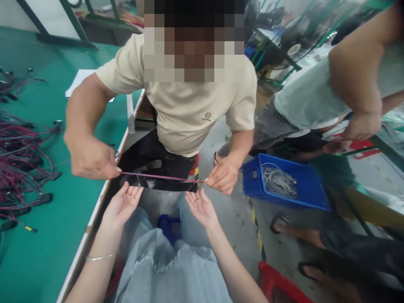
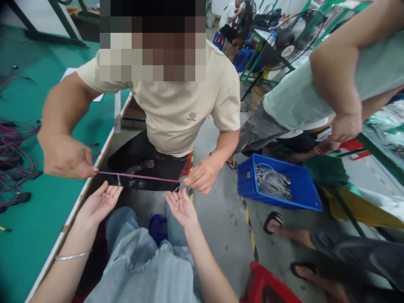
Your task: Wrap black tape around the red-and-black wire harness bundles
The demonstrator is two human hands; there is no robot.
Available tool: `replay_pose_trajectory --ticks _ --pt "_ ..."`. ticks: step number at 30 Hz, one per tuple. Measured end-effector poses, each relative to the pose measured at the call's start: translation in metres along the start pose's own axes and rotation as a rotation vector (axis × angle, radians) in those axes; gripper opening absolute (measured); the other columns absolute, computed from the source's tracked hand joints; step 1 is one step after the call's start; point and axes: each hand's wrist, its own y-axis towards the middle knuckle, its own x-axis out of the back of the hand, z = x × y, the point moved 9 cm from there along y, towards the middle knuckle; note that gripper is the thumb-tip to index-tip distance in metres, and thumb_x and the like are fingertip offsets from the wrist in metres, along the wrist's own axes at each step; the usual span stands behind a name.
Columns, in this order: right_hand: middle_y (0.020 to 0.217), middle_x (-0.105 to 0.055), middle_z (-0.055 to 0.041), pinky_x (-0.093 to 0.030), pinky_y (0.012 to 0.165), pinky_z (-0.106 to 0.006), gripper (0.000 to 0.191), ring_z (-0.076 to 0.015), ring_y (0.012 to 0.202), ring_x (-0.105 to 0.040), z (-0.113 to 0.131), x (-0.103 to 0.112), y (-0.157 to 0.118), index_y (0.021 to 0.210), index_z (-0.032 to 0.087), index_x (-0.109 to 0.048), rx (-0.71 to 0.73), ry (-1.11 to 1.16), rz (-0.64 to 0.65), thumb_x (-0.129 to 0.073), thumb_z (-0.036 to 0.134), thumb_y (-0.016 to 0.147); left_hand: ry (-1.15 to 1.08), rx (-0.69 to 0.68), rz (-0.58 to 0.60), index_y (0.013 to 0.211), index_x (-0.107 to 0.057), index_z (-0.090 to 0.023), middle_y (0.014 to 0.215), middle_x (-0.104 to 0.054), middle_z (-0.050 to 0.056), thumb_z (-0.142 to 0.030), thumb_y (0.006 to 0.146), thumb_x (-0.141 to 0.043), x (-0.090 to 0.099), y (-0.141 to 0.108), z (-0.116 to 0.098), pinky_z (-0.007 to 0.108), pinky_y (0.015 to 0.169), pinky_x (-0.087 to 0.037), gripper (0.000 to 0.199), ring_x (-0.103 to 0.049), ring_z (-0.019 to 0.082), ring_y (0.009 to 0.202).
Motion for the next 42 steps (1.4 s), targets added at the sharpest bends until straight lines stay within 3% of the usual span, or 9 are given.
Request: replay_pose_trajectory --ticks 2,4,8,14,20,25,30,33,42 --pt "0.090 -0.065 -0.0070 -0.050 0.082 -0.031 0.025 -0.0185 0.099 -0.057 -0.008 0.001 0.007 0.079 0.013 -0.059 -0.021 0.034 0.091 -0.054 0.037 0.076 0.002 -0.018 -0.002 0.064 -0.051 -0.014 0.062 -0.059 0.000 -0.013 0.086 -0.033 -0.003 -0.006 0.001 0.026 0.080 -0.052 0.028 -0.062 0.007 0.069" --pt "0.090 -0.065 -0.0087 -0.049 0.085 -0.033 0.024 -0.0202 0.103 -0.055 -0.019 0.004 0.014 0.078 0.011 -0.059 -0.045 0.020 0.088 -0.057 0.035 0.074 0.018 -0.032 0.018 0.065 -0.052 -0.014 0.065 -0.061 0.001 -0.013 0.086 -0.034 -0.008 -0.011 0.003 0.028 0.080 -0.051 0.028 -0.062 0.008 0.072" --pt "0.068 -0.065 -0.0047 -0.051 0.080 -0.028 0.005 -0.0146 0.085 -0.062 -0.038 0.015 0.030 0.069 0.011 -0.057 -0.059 -0.032 -0.085 -0.057 0.015 0.072 0.037 -0.031 0.057 0.071 -0.056 -0.014 0.074 -0.065 0.003 -0.013 0.086 -0.033 -0.015 -0.017 0.007 0.030 0.083 -0.050 0.027 -0.062 0.009 0.078" --pt "0.061 -0.064 -0.0022 -0.053 0.070 -0.024 0.005 -0.0106 0.070 -0.063 -0.051 0.022 0.046 0.066 0.012 -0.056 -0.060 -0.017 -0.195 -0.056 0.011 0.072 0.000 -0.010 0.093 0.081 -0.059 -0.012 0.082 -0.067 0.007 -0.020 0.087 -0.034 -0.020 -0.023 0.011 0.039 0.092 -0.044 0.028 -0.061 0.013 0.089" --pt "0.059 -0.064 -0.0007 -0.053 0.064 -0.021 0.005 -0.0093 0.061 -0.062 -0.031 0.020 0.031 0.069 0.014 -0.055 0.065 -0.007 -0.247 -0.058 0.009 0.069 0.044 -0.066 0.054 0.077 -0.059 -0.012 0.079 -0.068 0.005 -0.022 0.087 -0.031 -0.016 -0.020 -0.004 0.034 0.089 -0.046 0.031 -0.062 0.012 0.085" --pt "0.067 -0.066 0.0002 -0.053 0.070 -0.024 0.014 -0.0115 0.069 -0.063 -0.002 -0.005 0.004 0.075 0.017 -0.055 0.277 -0.005 -0.185 -0.061 0.010 0.066 0.089 -0.102 0.046 0.075 -0.058 -0.014 0.078 -0.067 0.004 -0.023 0.087 -0.031 -0.016 -0.006 -0.020 0.031 0.086 -0.048 0.031 -0.062 0.011 0.083" --pt "0.065 -0.065 0.0008 -0.053 0.073 -0.030 0.019 -0.0127 0.065 -0.063 0.015 -0.026 -0.011 0.073 0.016 -0.054 0.442 -0.026 -0.130 -0.067 0.012 0.059 0.061 -0.058 0.011 0.071 -0.057 -0.015 0.063 -0.064 0.001 -0.022 0.088 -0.031 -0.016 0.003 -0.016 0.030 0.083 -0.050 0.031 -0.063 0.009 0.073" --pt "0.063 -0.064 0.0025 -0.052 0.074 -0.029 0.019 -0.0115 0.063 -0.062 0.018 -0.034 -0.013 0.070 0.016 -0.054 0.467 -0.022 -0.091 -0.068 0.013 0.058 0.030 -0.042 0.032 0.076 -0.058 -0.016 0.061 -0.062 0.000 -0.022 0.087 -0.032 -0.018 0.006 -0.013 0.029 0.083 -0.050 0.030 -0.063 0.009 0.075" --pt "0.066 -0.065 0.0020 -0.051 0.075 -0.028 0.019 -0.0105 0.065 -0.062 0.020 -0.040 -0.016 0.074 0.016 -0.057 0.482 -0.040 -0.084 -0.068 0.015 0.059 0.010 -0.021 0.080 0.089 -0.059 -0.016 0.079 -0.068 0.005 -0.022 0.087 -0.032 -0.022 0.015 -0.014 0.028 0.079 -0.052 0.028 -0.064 0.012 0.082"
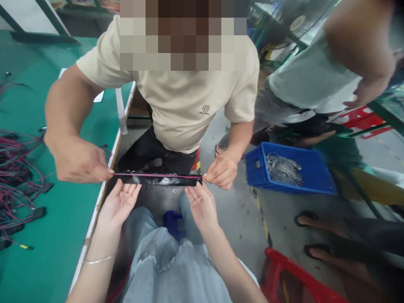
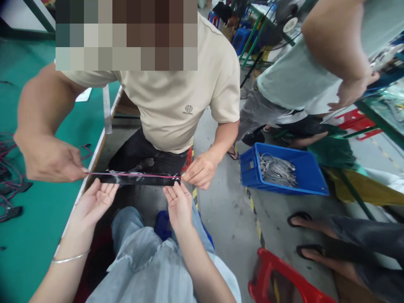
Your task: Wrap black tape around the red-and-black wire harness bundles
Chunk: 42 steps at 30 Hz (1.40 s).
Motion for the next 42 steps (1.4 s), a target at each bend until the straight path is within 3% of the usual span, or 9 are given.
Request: replay_pose_trajectory --ticks 7,16,25,42 --pt "0.058 -0.062 0.0033 -0.052 0.075 -0.030 0.019 -0.0116 0.063 -0.062 -0.003 0.004 0.003 0.069 0.017 -0.055 -0.017 0.009 -0.014 -0.069 0.014 0.057 0.045 -0.003 0.007 0.080 -0.058 -0.013 0.076 -0.068 0.004 -0.023 0.088 -0.030 -0.002 0.001 0.000 0.027 0.072 -0.054 0.031 -0.064 0.012 0.075" --pt "0.067 -0.065 0.0022 -0.051 0.076 -0.028 0.020 -0.0107 0.066 -0.062 -0.004 0.004 0.002 0.074 0.017 -0.057 -0.027 -0.030 0.012 -0.068 0.014 0.058 0.011 0.012 -0.004 0.088 -0.059 -0.016 0.082 -0.068 0.005 -0.023 0.087 -0.033 0.002 0.002 0.000 0.027 0.078 -0.052 0.027 -0.063 0.011 0.081" --pt "0.066 -0.065 0.0010 -0.052 0.073 -0.029 0.023 -0.0132 0.067 -0.063 -0.008 0.011 0.004 0.073 0.017 -0.054 -0.069 -0.022 -0.096 -0.068 0.011 0.056 0.042 -0.021 -0.041 0.087 -0.060 -0.016 0.081 -0.067 0.004 -0.022 0.087 -0.033 -0.005 0.000 -0.006 0.030 0.085 -0.048 0.027 -0.062 0.011 0.085" --pt "0.064 -0.064 0.0029 -0.053 0.068 -0.023 0.025 -0.0105 0.067 -0.063 -0.011 0.008 0.003 0.076 0.017 -0.054 -0.101 -0.022 -0.105 -0.067 0.009 0.056 0.072 -0.020 0.113 0.088 -0.060 -0.018 0.092 -0.067 0.002 -0.022 0.087 -0.033 -0.015 -0.005 -0.012 0.032 0.093 -0.042 0.027 -0.059 0.011 0.093"
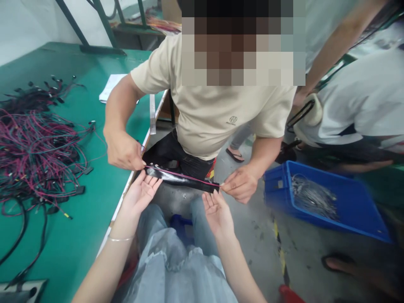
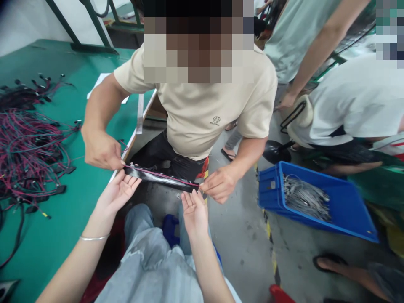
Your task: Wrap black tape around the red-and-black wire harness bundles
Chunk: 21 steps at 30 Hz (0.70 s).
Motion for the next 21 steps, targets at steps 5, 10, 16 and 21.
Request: replay_pose_trajectory --ticks 5,10,16,21 --pt "0.064 -0.064 0.0033 -0.053 0.068 -0.023 0.024 -0.0102 0.067 -0.063 0.0000 -0.0003 0.0001 0.074 0.018 -0.053 0.005 -0.007 0.009 -0.067 0.010 0.056 -0.001 -0.013 0.020 0.093 -0.060 -0.020 0.097 -0.066 0.001 -0.021 0.087 -0.035 -0.0019 -0.0014 -0.0017 0.032 0.093 -0.041 0.026 -0.058 0.011 0.097" --pt "0.066 -0.065 0.0019 -0.053 0.067 -0.022 0.026 -0.0105 0.067 -0.063 -0.0005 0.0005 0.0011 0.076 0.017 -0.054 -0.002 -0.005 0.012 -0.067 0.009 0.055 0.000 -0.028 0.023 0.098 -0.059 -0.021 0.099 -0.066 0.001 -0.021 0.087 -0.034 -0.0028 -0.0026 -0.0036 0.033 0.094 -0.041 0.027 -0.057 0.012 0.099" --pt "0.064 -0.064 0.0022 -0.053 0.066 -0.022 0.026 -0.0107 0.066 -0.063 -0.0003 0.0023 0.0023 0.074 0.017 -0.052 0.007 -0.015 0.008 -0.066 0.008 0.054 -0.007 -0.025 0.032 0.104 -0.057 -0.023 0.099 -0.066 0.001 -0.022 0.086 -0.036 -0.0019 -0.0040 -0.0040 0.032 0.090 -0.044 0.027 -0.057 0.012 0.097" --pt "0.064 -0.063 0.0029 -0.054 0.066 -0.022 0.026 -0.0107 0.065 -0.063 0.0018 0.0033 0.0018 0.074 0.016 -0.052 0.023 -0.020 0.007 -0.066 0.008 0.054 0.007 -0.021 0.065 0.103 -0.058 -0.024 0.103 -0.064 0.000 -0.022 0.086 -0.037 -0.0064 -0.0065 -0.0032 0.034 0.091 -0.043 0.027 -0.055 0.012 0.101"
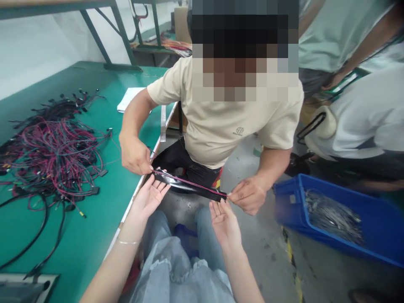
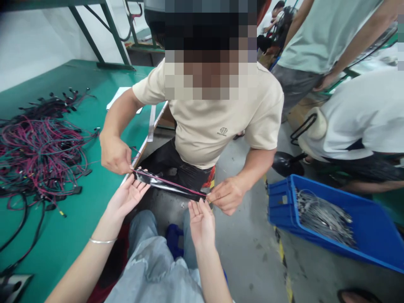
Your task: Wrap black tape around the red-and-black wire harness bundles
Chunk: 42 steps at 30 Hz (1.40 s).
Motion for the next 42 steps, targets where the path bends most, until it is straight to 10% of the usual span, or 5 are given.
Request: replay_pose_trajectory --ticks 28,31,34,37,42 --pt "0.090 -0.064 0.0001 -0.048 0.081 -0.030 0.037 -0.0143 0.087 -0.059 0.007 -0.005 -0.016 0.089 0.019 -0.053 -0.035 -0.119 0.290 -0.065 0.020 0.054 0.050 -0.045 0.052 0.090 -0.058 -0.017 0.107 -0.059 0.008 -0.026 0.081 -0.041 -0.009 -0.018 -0.015 0.040 0.093 -0.041 0.021 -0.053 0.019 0.105" --pt "0.079 -0.062 -0.0018 -0.047 0.062 -0.027 0.043 -0.0120 0.065 -0.056 0.037 0.019 -0.022 0.093 0.017 -0.052 0.259 -0.608 0.199 -0.068 0.029 0.055 0.323 -0.190 -0.081 0.092 -0.053 -0.019 0.103 -0.057 0.007 -0.022 0.074 -0.052 0.015 -0.025 -0.018 0.038 0.087 -0.044 0.018 -0.056 0.019 0.098" --pt "0.078 -0.059 -0.0041 -0.045 0.069 -0.032 0.034 -0.0145 0.069 -0.052 0.077 -0.008 -0.055 0.092 0.017 -0.054 0.885 -1.202 0.217 -0.063 0.033 0.063 0.774 -0.615 -0.161 0.096 -0.051 -0.023 0.112 -0.051 0.008 -0.017 0.055 -0.072 0.009 -0.047 -0.041 0.040 0.094 -0.036 0.047 -0.046 0.024 0.111" --pt "0.112 -0.053 -0.0119 -0.034 0.091 -0.042 0.050 -0.0248 0.105 -0.043 0.062 -0.065 -0.084 0.111 0.017 -0.049 1.339 -1.701 0.463 -0.062 0.030 0.065 1.240 -0.845 0.190 0.102 -0.054 -0.022 0.126 -0.043 0.013 -0.018 0.051 -0.075 -0.051 -0.057 -0.024 0.045 0.106 -0.010 0.055 -0.025 0.030 0.126" --pt "0.115 -0.050 -0.0171 -0.015 0.100 -0.053 0.062 -0.0306 0.110 -0.040 0.033 -0.119 -0.066 0.121 0.014 -0.039 1.484 -2.216 0.419 -0.062 0.016 0.063 1.738 -0.939 0.666 0.114 -0.051 -0.023 0.114 -0.052 0.013 -0.015 0.070 -0.053 -0.116 -0.046 0.027 0.049 0.103 -0.001 0.044 -0.035 0.031 0.118"
